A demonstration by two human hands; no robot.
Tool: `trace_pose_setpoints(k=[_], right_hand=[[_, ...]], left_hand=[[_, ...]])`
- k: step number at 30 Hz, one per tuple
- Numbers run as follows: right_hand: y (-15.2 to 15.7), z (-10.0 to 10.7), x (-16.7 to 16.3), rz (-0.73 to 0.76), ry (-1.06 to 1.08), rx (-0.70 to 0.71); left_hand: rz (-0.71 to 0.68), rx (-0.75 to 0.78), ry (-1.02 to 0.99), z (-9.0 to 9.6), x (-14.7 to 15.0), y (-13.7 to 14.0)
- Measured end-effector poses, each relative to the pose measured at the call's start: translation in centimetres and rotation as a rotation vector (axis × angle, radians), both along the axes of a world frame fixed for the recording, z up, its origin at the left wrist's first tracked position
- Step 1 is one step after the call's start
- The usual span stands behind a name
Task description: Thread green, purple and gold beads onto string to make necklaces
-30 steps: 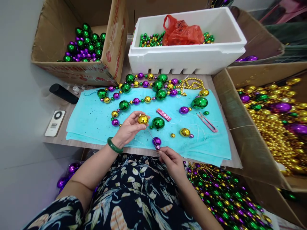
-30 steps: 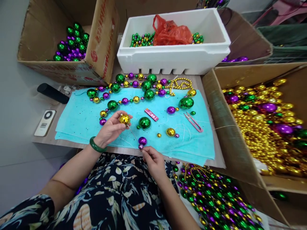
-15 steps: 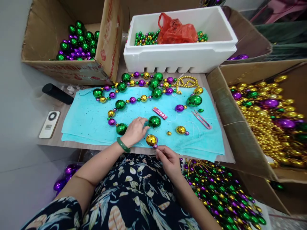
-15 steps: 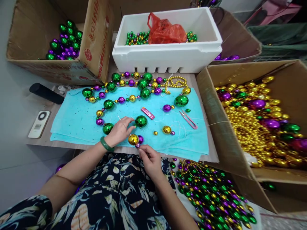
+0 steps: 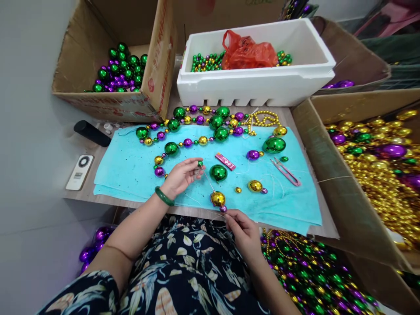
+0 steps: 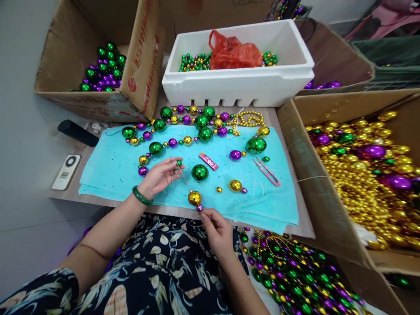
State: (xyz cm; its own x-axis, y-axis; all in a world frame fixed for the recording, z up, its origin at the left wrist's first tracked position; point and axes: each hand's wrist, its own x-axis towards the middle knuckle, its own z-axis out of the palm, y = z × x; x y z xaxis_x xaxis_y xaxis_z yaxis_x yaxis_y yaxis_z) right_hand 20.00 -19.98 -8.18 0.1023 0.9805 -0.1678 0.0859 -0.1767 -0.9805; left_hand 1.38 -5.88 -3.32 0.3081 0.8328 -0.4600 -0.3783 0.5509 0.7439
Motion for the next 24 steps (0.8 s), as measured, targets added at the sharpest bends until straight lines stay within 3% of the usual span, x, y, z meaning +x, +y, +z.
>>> trace_pose_setpoints(k=[6,12,18,24], right_hand=[[0.2,0.2,-0.3,0.009,0.004,-0.005],[0.2,0.1,-0.3,-0.002,0.013,-0.016],[0.2,0.3,-0.5,0.011,0.018,-0.067],[0.2,0.6,-0.6,0.026,0.023,-0.054]], left_hand=[[0.086,-0.092,-0.209,0.7,-0.6,0.0],[0.102,-0.053,-0.178,0.8,-0.4,-0.2],[0.097,0.115,-0.026,1.2,-0.3,-0.8],[0.103,0.004,-0.139,1.3,-0.3,-0.8]])
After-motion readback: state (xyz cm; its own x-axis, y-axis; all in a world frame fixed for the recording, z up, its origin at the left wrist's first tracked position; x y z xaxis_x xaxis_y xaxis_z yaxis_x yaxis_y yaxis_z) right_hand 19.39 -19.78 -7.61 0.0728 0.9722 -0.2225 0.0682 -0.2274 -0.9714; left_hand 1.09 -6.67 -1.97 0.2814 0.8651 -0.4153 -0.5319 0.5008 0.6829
